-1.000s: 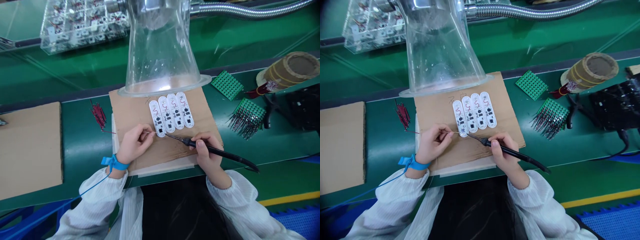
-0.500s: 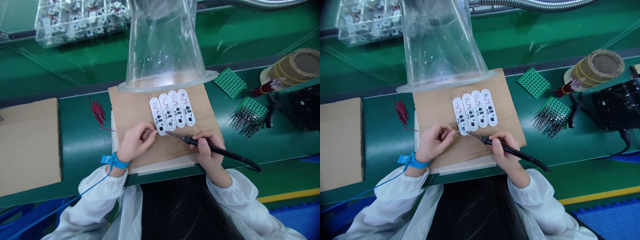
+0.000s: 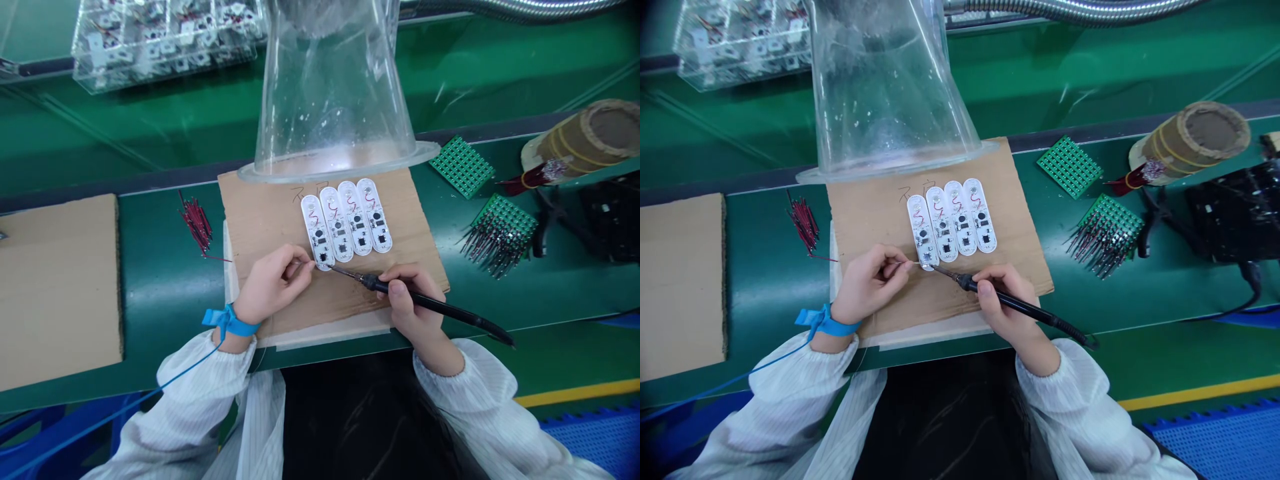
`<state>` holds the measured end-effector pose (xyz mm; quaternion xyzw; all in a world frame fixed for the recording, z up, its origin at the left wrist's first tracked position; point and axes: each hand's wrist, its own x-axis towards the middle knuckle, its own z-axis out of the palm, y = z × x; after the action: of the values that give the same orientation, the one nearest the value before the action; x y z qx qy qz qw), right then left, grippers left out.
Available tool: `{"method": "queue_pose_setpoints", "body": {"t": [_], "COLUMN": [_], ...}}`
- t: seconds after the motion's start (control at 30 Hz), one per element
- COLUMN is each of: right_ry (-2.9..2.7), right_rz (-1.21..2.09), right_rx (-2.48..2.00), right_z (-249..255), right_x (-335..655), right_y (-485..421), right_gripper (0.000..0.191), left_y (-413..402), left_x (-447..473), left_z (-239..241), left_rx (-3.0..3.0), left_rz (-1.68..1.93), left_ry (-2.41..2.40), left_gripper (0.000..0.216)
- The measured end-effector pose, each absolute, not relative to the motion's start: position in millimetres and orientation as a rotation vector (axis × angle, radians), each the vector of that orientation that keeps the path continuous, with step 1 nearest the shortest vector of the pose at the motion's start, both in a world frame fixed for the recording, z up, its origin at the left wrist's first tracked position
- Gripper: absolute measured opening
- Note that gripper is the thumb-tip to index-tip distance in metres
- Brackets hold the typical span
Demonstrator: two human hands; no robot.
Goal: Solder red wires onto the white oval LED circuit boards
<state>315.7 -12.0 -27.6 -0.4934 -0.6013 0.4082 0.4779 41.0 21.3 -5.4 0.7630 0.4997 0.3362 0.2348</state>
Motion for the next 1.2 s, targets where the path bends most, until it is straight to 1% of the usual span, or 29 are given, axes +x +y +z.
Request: {"method": "queue_pose_setpoints", "body": {"t": [0.2, 0.43, 0.63, 0.87, 0.93, 1.0, 1.1, 1.13, 1.2], "right_ry": [-1.423, -1.562, -1.525, -1.643, -1.581, -1.487, -1.453, -1.481, -1.578], "right_rz": [0.981, 0.986, 0.995, 0.919, 0.942, 0.932, 0.747, 0.639, 0.417], "right_rx": [-1.186, -1.189, -1.181, -1.15, -1.141, -1.119, -1.144, -1.181, -1.276], "right_z": [-29.5, -29.9, -29.6, -30.7, -30.8, -29.1, -23.0, -20.8, -17.9], "right_x": [316.1, 318.6, 319.5, 318.1, 316.8, 319.6, 338.7, 348.8, 371.2], "right_y": [-13.8, -13.6, -13.8, -12.8, -12.3, -9.9, -2.3, 0.3, 4.1], "right_gripper": [0.009, 0.008, 0.01, 0.011, 0.013, 0.021, 0.032, 0.032, 0.026], "left_y": [21.7, 21.9, 21.4, 23.5, 23.1, 18.7, 1.7, -6.3, -22.9], "left_x": [40.6, 40.6, 38.7, 41.6, 39.8, 31.8, 7.0, -2.9, -20.1], "left_z": [-3.9, -5.4, -6.4, -5.9, -4.8, -3.7, -1.7, -0.3, 4.2], "left_rx": [2.098, 2.122, 2.113, 2.136, 2.132, 2.102, 1.917, 1.814, 1.617], "left_rz": [0.922, 0.903, 0.933, 0.913, 0.9, 0.894, 0.931, 0.932, 0.886], "left_ry": [1.366, 1.369, 1.359, 1.341, 1.344, 1.402, 1.705, 1.835, 2.036], "left_gripper": [0.011, 0.01, 0.011, 0.012, 0.01, 0.007, 0.008, 0.01, 0.019]}}
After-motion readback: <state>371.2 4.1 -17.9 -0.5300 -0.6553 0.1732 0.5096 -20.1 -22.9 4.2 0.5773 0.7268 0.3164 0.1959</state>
